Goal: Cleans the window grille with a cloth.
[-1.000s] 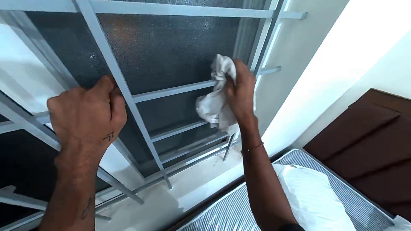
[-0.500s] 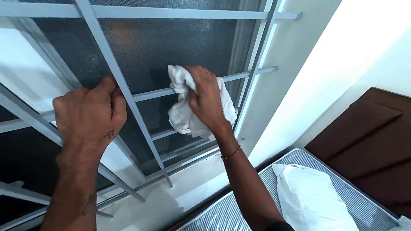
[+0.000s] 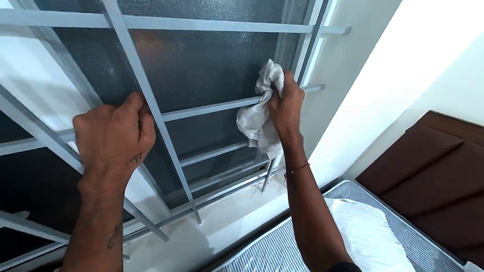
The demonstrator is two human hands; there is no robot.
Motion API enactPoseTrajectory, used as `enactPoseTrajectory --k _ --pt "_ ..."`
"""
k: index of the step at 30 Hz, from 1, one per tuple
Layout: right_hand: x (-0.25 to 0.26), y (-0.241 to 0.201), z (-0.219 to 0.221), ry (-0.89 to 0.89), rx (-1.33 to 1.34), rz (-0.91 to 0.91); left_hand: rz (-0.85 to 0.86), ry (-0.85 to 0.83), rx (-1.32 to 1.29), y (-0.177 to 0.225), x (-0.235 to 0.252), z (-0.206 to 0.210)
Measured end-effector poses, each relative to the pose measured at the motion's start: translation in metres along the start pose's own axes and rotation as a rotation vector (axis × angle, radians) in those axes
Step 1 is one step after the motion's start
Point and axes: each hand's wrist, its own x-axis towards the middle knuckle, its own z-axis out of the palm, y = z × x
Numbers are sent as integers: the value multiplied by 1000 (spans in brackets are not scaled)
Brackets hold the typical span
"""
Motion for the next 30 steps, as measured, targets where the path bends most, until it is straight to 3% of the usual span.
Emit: enactPoseTrajectory --k 12,16,19,22,25,30 --pt "-26 -106 30 -185 141 -187 21 32 25 3 2 -2" --pt "-39 -150 4 -341 123 -216 1 30 36 5 3 -3" --pt "-41 -171 7 -358 173 -235 -12 28 38 5 2 -3" --pt "-50 -169 13 -316 343 -138 -4 41 33 3 2 -3" --pt "-41 -169 16 -272 585 84 -24 58 35 3 5 -3" --pt "-13 -191 20 -293 1120 337 -26 73 90 6 3 0"
